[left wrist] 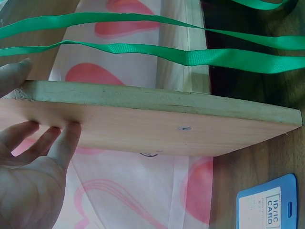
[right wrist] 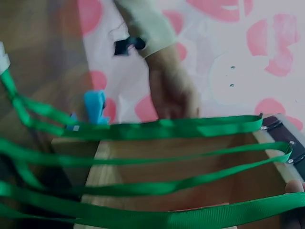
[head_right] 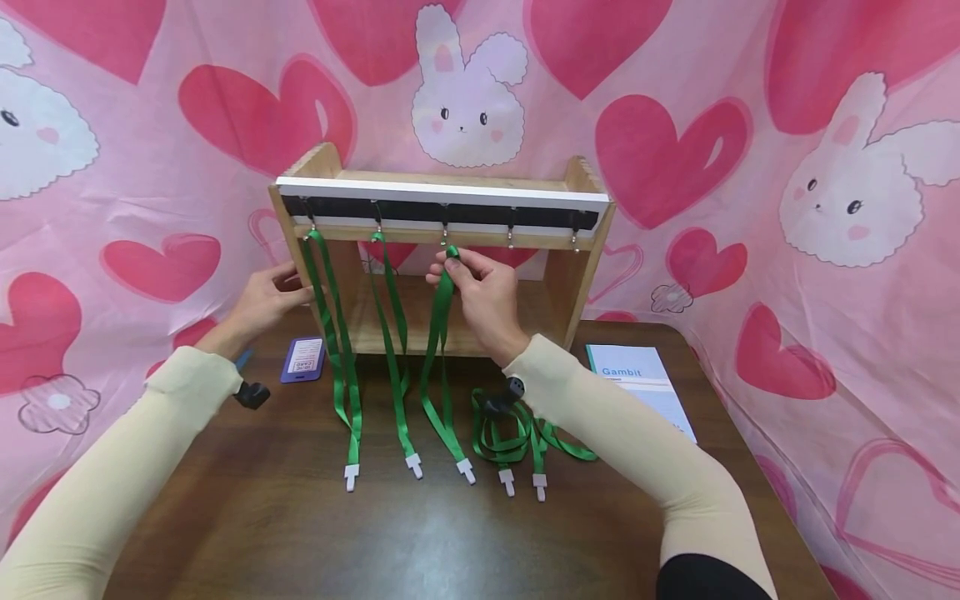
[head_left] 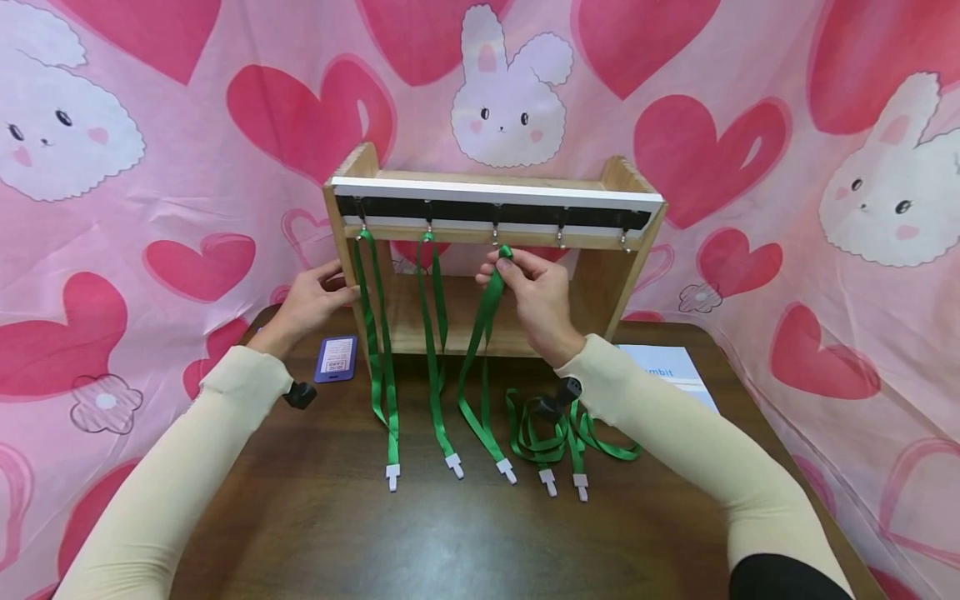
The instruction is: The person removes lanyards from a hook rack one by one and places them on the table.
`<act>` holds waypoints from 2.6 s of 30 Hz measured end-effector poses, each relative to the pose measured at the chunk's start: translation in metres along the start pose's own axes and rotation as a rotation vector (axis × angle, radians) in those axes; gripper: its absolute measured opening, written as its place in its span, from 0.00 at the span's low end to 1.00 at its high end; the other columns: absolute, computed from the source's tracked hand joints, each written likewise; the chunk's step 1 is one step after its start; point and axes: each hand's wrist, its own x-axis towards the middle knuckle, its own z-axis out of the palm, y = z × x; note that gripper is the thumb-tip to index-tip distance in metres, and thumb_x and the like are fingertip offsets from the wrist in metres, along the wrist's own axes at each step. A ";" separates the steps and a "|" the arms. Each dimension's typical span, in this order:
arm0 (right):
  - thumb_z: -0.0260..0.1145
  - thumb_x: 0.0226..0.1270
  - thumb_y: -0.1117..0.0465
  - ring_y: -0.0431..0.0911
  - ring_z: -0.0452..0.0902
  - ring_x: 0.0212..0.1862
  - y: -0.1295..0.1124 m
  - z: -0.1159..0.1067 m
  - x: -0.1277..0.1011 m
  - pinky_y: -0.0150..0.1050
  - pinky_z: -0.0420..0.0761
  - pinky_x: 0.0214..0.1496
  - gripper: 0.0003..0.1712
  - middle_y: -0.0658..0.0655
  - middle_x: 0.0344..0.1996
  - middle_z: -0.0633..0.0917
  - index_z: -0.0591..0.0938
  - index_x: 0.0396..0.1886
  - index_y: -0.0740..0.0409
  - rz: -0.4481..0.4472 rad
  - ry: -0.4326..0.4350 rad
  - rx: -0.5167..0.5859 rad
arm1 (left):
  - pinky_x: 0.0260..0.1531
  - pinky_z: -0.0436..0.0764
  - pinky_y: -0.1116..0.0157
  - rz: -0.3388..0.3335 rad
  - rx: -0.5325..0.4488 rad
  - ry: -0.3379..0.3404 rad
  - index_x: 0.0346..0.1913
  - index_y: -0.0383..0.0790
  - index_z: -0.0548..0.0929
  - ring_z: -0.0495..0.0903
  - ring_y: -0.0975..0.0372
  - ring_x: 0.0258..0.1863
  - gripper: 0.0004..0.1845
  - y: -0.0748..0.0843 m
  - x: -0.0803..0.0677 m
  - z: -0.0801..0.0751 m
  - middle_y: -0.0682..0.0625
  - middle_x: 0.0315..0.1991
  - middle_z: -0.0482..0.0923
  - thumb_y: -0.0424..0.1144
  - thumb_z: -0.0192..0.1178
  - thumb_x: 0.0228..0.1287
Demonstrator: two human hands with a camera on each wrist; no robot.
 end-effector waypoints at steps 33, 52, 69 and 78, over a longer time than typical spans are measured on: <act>0.65 0.73 0.61 0.47 0.91 0.40 0.043 -0.056 -0.054 0.38 0.88 0.49 0.10 0.64 0.39 0.92 0.89 0.44 0.59 -0.127 -0.080 -0.492 | 0.62 0.81 0.60 -0.011 -0.003 -0.001 0.77 0.43 0.65 0.73 0.47 0.69 0.34 0.001 0.001 -0.001 0.35 0.70 0.73 0.43 0.61 0.72; 0.64 0.72 0.67 0.44 0.91 0.39 0.052 -0.039 -0.090 0.38 0.88 0.49 0.10 0.64 0.41 0.91 0.88 0.47 0.64 0.069 -0.194 -0.380 | 0.43 0.78 0.83 0.023 -0.016 0.009 0.77 0.39 0.64 0.73 0.43 0.68 0.34 0.001 -0.001 0.000 0.32 0.69 0.73 0.41 0.61 0.71; 0.64 0.73 0.64 0.48 0.91 0.39 0.086 -0.012 -0.112 0.36 0.88 0.48 0.11 0.69 0.42 0.90 0.88 0.48 0.64 0.277 -0.228 -0.270 | 0.51 0.81 0.78 0.022 0.014 0.002 0.77 0.38 0.64 0.72 0.43 0.68 0.34 0.003 -0.001 -0.002 0.32 0.69 0.72 0.41 0.61 0.71; 0.64 0.73 0.65 0.47 0.91 0.42 0.119 -0.003 -0.104 0.41 0.88 0.50 0.15 0.68 0.47 0.89 0.86 0.54 0.67 0.416 -0.146 -0.170 | 0.60 0.81 0.66 0.008 0.021 -0.010 0.77 0.39 0.64 0.74 0.44 0.68 0.35 0.003 -0.004 -0.002 0.32 0.69 0.73 0.40 0.61 0.70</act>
